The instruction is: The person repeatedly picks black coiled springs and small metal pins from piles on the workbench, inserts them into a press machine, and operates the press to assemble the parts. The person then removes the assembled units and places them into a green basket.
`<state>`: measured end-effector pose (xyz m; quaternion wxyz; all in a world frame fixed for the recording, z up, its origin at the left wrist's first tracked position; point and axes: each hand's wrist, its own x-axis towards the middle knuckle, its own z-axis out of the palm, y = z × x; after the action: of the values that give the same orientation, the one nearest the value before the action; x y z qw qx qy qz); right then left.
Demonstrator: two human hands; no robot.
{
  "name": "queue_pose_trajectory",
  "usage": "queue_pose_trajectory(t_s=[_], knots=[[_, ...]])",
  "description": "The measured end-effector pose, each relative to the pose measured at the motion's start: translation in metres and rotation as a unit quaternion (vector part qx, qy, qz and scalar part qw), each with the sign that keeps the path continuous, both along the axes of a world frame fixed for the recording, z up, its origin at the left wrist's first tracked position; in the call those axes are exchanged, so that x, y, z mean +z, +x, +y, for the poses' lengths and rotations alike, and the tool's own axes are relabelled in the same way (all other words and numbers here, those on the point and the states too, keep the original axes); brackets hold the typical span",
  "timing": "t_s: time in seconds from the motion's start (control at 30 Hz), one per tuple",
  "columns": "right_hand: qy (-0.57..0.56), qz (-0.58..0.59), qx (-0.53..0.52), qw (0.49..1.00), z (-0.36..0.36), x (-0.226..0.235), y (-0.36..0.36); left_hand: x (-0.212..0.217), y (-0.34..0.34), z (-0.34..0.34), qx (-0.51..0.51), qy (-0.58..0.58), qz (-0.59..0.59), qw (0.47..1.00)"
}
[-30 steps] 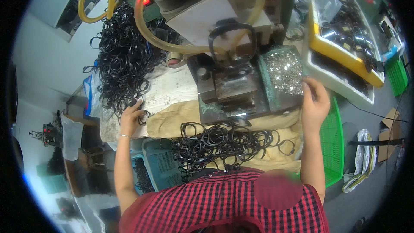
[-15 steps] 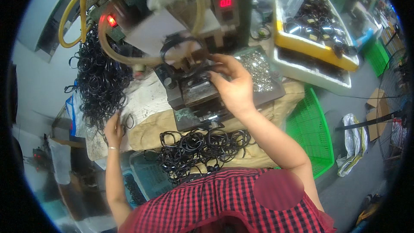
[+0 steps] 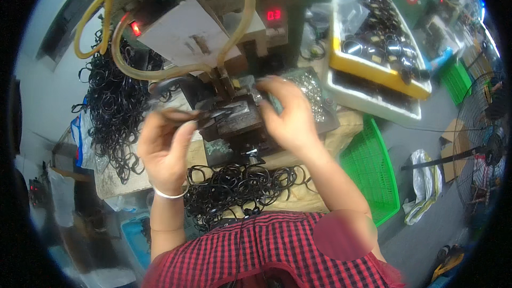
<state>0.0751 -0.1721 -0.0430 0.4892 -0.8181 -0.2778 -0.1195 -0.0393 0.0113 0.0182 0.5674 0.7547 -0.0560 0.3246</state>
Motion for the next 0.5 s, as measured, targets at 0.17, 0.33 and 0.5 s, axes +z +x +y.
queue_pose_trajectory(t_s=[0.17,0.33,0.5], knots=[[-0.221,-0.077,-0.186,0.954,-0.030,-0.067,0.034,-0.002,0.025,-0.005,-0.037,0.005,0.034,0.999],[-0.163,-0.109,-0.194,0.961,-0.040,-0.087,0.041,-0.003,0.038,-0.010,-0.036,0.021,0.021,0.999],[-0.153,-0.147,-0.170,0.962,-0.030,-0.078,0.043,-0.005,0.036,-0.010,-0.025,0.021,0.017,0.999]])
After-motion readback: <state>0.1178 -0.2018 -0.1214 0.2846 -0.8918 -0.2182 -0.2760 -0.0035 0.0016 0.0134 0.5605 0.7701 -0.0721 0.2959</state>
